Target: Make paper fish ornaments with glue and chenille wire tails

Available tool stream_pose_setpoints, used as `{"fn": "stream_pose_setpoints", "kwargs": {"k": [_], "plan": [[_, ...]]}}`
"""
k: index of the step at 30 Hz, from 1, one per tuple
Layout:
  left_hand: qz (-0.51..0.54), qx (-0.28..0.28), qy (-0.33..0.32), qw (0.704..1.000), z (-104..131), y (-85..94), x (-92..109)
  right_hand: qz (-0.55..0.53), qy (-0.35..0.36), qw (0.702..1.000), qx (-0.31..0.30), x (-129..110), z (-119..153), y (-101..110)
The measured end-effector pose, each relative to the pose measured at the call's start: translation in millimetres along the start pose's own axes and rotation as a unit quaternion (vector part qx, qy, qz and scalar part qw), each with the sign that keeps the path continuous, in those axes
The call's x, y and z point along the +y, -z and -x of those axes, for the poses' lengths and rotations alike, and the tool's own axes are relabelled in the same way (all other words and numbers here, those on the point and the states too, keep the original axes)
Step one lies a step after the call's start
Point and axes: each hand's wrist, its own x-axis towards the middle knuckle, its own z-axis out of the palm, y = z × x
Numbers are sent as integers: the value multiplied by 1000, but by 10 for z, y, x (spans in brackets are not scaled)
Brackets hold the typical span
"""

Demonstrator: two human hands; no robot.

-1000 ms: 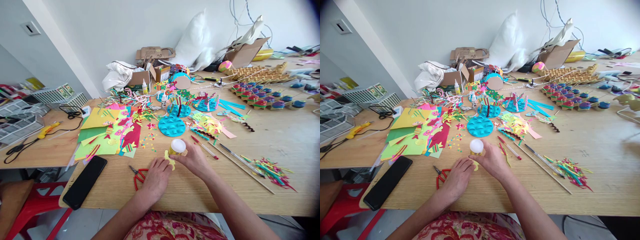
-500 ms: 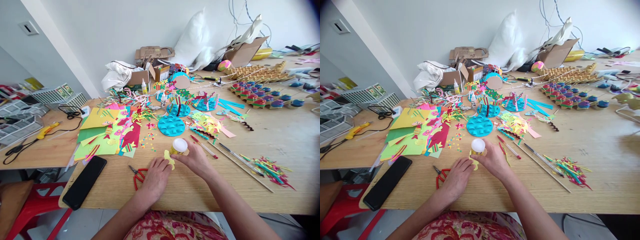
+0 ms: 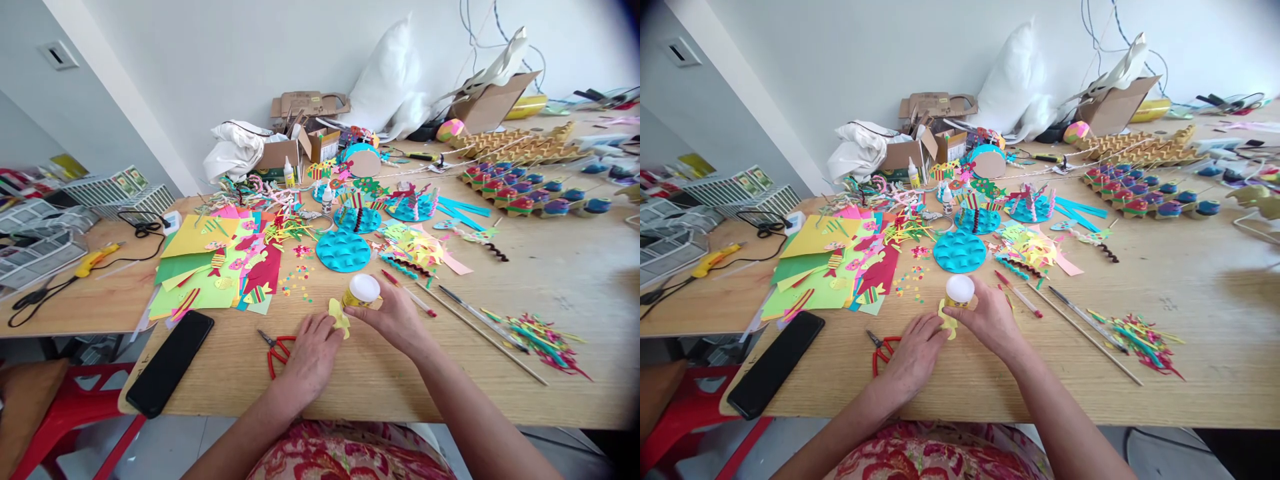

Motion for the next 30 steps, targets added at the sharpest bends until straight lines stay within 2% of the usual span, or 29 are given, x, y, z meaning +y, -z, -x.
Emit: {"fn": "stream_pose_setpoints", "kwargs": {"k": [13, 20, 25, 30], "plan": [[0, -11, 5, 1000, -6, 9, 0, 15, 15, 1000, -20, 38, 0, -20], [-7, -10, 5, 1000, 3, 7, -4, 6, 21, 1000, 0, 67, -74, -93], [-9, -6, 9, 1000, 13, -1, -5, -1, 29, 999, -20, 42, -32, -78], [-10, -10, 8, 1000, 10, -2, -7, 2, 28, 1000, 1, 43, -33, -48]]}}
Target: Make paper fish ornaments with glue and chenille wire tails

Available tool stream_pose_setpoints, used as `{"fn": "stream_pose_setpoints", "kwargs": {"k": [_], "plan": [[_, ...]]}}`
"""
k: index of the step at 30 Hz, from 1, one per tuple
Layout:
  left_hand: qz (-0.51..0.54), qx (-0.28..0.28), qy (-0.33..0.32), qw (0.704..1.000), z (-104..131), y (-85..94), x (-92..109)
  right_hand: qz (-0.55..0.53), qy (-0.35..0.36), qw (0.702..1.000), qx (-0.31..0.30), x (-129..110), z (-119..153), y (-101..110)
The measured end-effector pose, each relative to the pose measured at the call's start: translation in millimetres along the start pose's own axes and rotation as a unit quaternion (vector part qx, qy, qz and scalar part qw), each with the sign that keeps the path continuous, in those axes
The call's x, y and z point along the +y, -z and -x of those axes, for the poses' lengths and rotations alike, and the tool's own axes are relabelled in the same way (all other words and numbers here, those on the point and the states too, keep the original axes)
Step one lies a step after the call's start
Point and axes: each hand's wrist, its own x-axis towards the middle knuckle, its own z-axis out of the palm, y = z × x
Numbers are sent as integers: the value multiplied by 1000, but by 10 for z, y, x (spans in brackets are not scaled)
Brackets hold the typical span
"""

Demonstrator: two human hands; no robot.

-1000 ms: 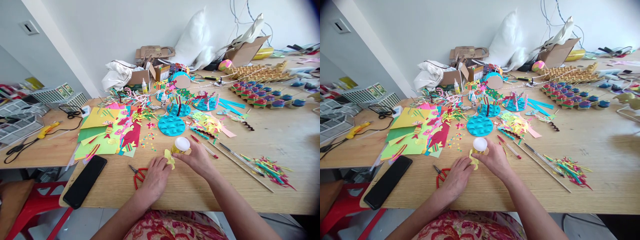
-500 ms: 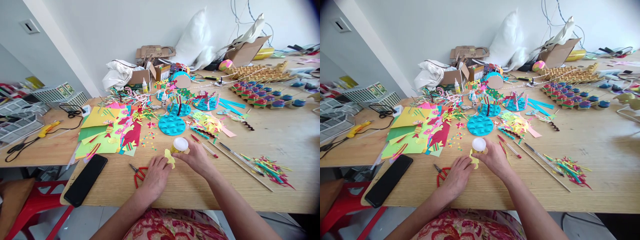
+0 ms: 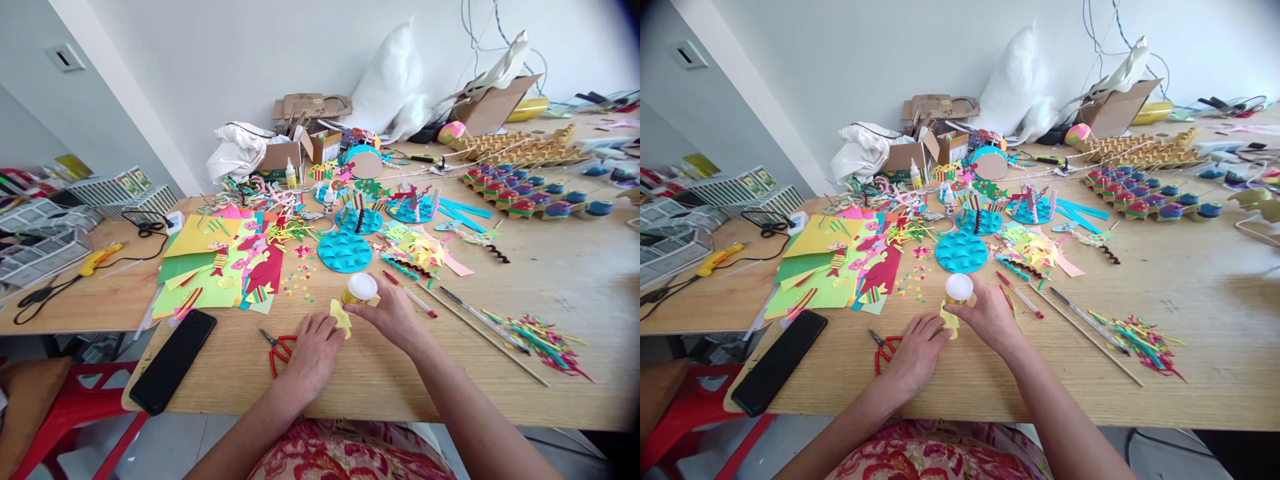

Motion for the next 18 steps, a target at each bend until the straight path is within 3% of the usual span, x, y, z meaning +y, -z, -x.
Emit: {"fn": "stream_pose_setpoints", "kwargs": {"k": [5, 18], "plan": [[2, 3, 1, 1000, 5, -12, -6, -6, -2, 999, -35, 7, 34, -10], [7, 3, -2, 1000, -3, -10, -3, 8, -14, 1000, -20, -3, 50, 19]]}}
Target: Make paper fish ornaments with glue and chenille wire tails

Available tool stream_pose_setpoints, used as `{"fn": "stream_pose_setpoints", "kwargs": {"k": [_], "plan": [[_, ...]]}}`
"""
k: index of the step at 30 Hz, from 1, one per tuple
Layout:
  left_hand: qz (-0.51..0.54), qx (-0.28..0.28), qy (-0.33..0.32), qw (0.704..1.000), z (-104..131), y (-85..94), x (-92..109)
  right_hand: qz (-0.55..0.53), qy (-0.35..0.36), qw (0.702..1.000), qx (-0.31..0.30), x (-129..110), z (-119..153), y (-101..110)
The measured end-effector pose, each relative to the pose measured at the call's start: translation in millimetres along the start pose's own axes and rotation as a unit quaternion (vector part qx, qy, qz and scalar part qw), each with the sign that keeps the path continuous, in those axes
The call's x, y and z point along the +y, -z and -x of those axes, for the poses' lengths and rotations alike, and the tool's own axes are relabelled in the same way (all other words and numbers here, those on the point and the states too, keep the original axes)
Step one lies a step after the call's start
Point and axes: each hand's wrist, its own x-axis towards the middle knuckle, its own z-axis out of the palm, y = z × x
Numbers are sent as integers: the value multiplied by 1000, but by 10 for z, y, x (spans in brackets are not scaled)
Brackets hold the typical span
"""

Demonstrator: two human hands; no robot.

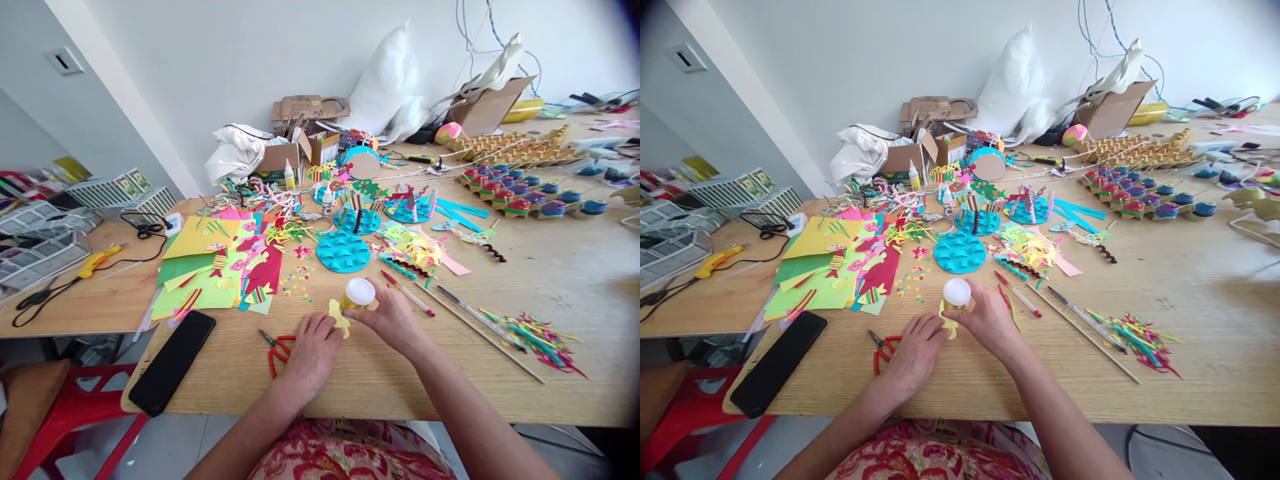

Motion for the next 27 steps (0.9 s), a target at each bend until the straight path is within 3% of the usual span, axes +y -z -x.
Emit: {"fn": "stream_pose_setpoints", "kwargs": {"k": [27], "plan": [[-2, 2, -3, 1000, 0, 19, -5, -19, 1, 1000, 2, 6, -53, -22]]}}
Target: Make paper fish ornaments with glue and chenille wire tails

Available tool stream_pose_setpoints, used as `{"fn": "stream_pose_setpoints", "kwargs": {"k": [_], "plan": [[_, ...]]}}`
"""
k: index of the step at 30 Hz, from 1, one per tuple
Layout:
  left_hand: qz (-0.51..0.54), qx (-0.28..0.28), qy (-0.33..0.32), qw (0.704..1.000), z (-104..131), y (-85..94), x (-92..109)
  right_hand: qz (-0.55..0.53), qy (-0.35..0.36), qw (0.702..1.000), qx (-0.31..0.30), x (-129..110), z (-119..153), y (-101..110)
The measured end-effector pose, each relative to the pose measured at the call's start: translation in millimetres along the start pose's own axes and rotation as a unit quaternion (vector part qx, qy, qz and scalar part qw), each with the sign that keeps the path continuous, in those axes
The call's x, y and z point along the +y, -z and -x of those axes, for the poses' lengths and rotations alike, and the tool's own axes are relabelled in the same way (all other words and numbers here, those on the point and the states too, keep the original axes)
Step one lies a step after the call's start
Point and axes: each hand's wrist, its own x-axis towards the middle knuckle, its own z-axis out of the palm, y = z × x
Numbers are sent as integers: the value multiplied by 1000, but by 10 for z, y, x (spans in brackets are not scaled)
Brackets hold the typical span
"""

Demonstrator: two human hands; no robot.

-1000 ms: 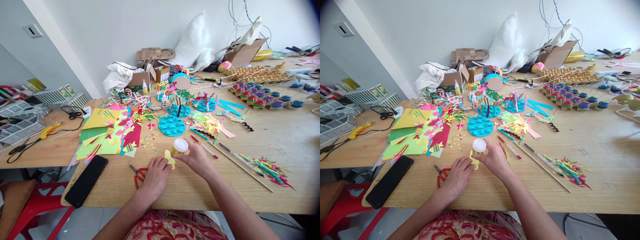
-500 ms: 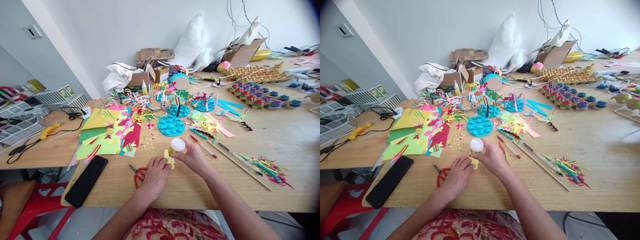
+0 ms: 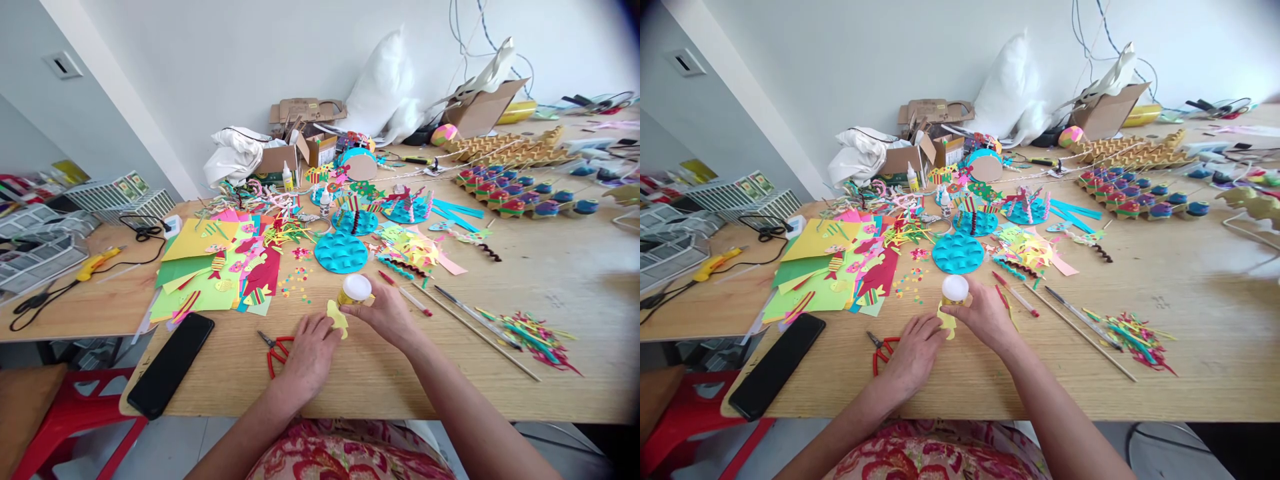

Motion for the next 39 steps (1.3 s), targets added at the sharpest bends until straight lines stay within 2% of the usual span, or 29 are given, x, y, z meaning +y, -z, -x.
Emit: {"fn": "stream_pose_setpoints", "kwargs": {"k": [5, 10, 15, 20, 25, 31, 39], "plan": [[6, -4, 0, 1000, -9, 11, 11, 11, 1, 1000, -7, 10, 7, -13], [8, -2, 0, 1000, -10, 2, 4, -5, 3, 1000, 15, 4, -2, 4], [4, -5, 1, 1000, 0, 10, 3, -3, -2, 1000, -13, -11, 6, 21], [-2, -2, 3, 1000, 4, 14, 9, -15, 3, 1000, 8, 20, 1, 1], [-7, 1, 1, 1000, 3, -9, 1, -6, 10, 1000, -10, 21, 20, -16], [-1, -2, 2, 1000, 5, 5, 9, -24, 1, 1000, 4, 22, -14, 0], [0, -3, 10, 1000, 18, -15, -1, 4, 13, 1000, 16, 16, -42, -23]]}}
